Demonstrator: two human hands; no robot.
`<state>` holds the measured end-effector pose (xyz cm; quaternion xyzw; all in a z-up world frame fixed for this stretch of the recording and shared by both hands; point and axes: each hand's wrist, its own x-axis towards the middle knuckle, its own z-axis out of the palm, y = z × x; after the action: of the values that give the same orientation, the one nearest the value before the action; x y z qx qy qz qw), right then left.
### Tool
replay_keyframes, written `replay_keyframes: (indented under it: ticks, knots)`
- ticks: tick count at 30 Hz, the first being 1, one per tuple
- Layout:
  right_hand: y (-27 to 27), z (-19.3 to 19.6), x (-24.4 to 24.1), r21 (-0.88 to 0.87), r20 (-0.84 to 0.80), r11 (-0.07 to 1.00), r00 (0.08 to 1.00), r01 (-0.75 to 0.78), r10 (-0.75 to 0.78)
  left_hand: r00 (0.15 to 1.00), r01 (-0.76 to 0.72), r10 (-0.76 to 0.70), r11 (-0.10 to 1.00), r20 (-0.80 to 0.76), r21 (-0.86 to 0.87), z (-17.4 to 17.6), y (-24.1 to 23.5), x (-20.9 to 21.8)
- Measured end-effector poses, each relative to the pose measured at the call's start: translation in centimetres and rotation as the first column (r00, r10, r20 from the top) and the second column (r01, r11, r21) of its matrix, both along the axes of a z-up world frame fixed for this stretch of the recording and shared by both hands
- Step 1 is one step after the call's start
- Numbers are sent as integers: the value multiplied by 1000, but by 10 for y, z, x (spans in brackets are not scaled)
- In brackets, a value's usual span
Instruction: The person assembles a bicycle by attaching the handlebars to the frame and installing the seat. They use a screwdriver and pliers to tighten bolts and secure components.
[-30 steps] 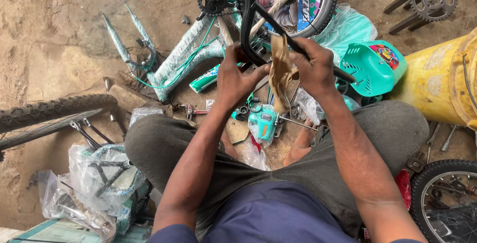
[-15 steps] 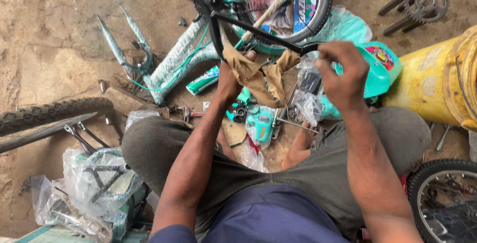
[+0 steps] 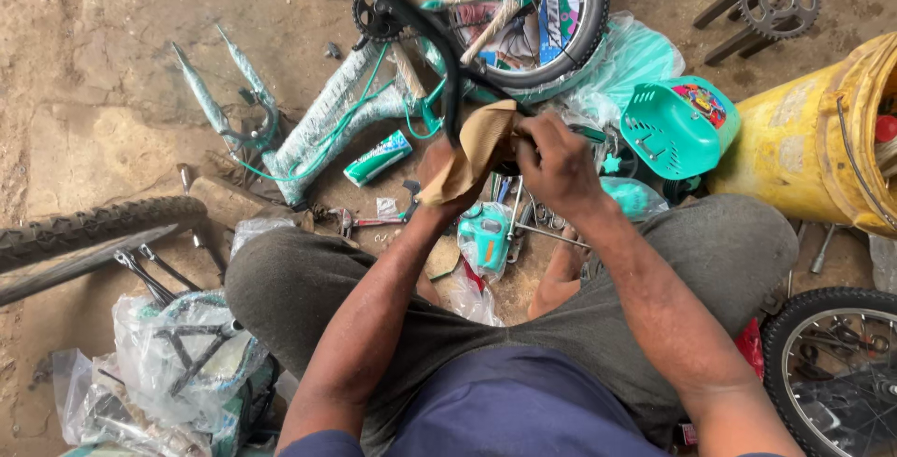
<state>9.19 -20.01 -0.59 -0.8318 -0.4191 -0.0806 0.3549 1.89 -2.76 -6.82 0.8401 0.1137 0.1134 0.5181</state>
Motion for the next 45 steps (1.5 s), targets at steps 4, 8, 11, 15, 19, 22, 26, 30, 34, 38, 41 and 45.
replay_keyframes:
  ticks: [4, 8, 11, 15, 19, 22, 26, 30, 34, 38, 41, 45]
  knots:
    - [6, 9, -11, 28, 76, 973, 971, -229, 226, 980, 14, 115, 768, 160, -640, 4, 4, -3]
    - [16, 9, -7, -163, 30, 957, 968, -240, 248, 952, -221, 155, 943, -262, -247, 12, 14, 0]
    - [16, 2, -6, -104, 11, 981, 986, -164, 166, 959, -240, 174, 919, -225, -313, 18, 21, 0]
    - [11, -6, -7, 122, -24, 971, 978, 207, -205, 954, -256, 300, 764, -26, -592, 15, 29, 6]
    - [13, -15, 4, 371, -909, 853, 331, 367, 253, 954, -230, 298, 630, -42, -742, 7, 26, 12]
    - [15, -33, 7, 390, -906, 860, 306, 330, 293, 952, -202, 304, 723, 41, -661, 0, 14, 10]
    - [14, -48, 10, -135, -807, 982, 561, 135, -188, 893, -365, 435, 848, 114, -384, -5, 28, 12]
    - [-2, -57, -13, -360, -646, 855, 761, -374, 61, 805, -569, 588, 727, -79, -386, -5, 62, 22]
    - [-3, -82, -66, -687, -610, 458, 790, -565, 59, 758, -527, 652, 616, 4, -585, -1, 79, 16]
    - [-8, -115, -97, -704, -694, 112, 713, -701, 104, 826, -306, 554, 600, 108, -739, 6, 70, 6]
    - [-7, -136, -84, -777, -601, 216, 799, -591, 21, 788, -125, 515, 669, 336, -732, 9, 70, 2]
    - [-30, -156, -23, -606, -417, 776, 900, -172, -126, 772, -203, 601, 543, 208, -815, 6, 73, 7]
